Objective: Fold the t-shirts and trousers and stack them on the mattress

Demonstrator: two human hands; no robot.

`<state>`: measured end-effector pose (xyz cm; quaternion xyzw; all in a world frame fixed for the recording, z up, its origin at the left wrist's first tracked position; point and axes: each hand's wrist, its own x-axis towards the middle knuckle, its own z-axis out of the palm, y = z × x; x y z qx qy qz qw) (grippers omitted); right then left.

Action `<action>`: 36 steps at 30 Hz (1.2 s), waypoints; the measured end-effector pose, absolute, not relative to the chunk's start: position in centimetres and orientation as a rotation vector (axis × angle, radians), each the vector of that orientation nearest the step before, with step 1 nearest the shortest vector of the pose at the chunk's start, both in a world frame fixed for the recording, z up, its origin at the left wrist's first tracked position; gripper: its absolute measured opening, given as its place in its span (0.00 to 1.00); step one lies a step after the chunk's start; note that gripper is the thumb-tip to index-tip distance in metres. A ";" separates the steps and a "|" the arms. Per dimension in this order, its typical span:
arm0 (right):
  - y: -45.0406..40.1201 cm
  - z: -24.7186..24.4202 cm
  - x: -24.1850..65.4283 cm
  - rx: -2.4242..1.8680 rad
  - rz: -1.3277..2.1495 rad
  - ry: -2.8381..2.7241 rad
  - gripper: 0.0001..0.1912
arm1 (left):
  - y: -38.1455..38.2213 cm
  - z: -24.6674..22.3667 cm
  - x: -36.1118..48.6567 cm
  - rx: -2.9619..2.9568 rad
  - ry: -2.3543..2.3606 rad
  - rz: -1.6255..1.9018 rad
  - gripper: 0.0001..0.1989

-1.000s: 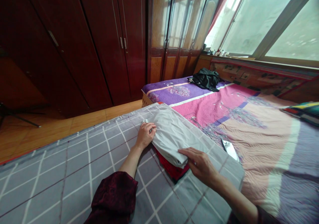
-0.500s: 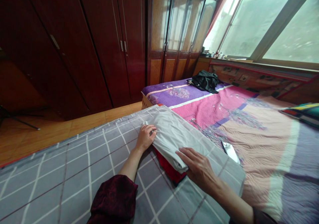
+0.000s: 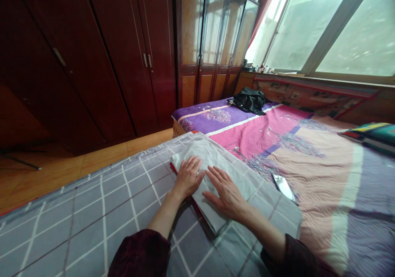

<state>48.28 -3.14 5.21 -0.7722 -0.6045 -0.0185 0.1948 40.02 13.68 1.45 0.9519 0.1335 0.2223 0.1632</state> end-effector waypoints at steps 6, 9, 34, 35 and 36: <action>-4.0 -0.5 51.3 -2.525 -0.177 -1.471 0.38 | 14.0 -0.4 39.9 2.773 0.530 0.469 0.31; -6.0 -1.2 51.8 -2.613 -0.241 -1.367 0.39 | 14.1 -0.1 40.0 2.775 0.532 0.454 0.32; 7.2 3.8 57.1 -2.395 0.050 -1.651 0.31 | 11.8 1.6 40.1 2.688 0.393 0.098 0.60; 8.2 3.6 57.3 -2.382 0.073 -1.674 0.30 | 11.8 1.6 40.2 2.685 0.405 0.082 0.61; 9.0 3.3 57.6 -2.384 0.092 -1.674 0.30 | 11.8 1.6 40.2 2.686 0.414 0.072 0.61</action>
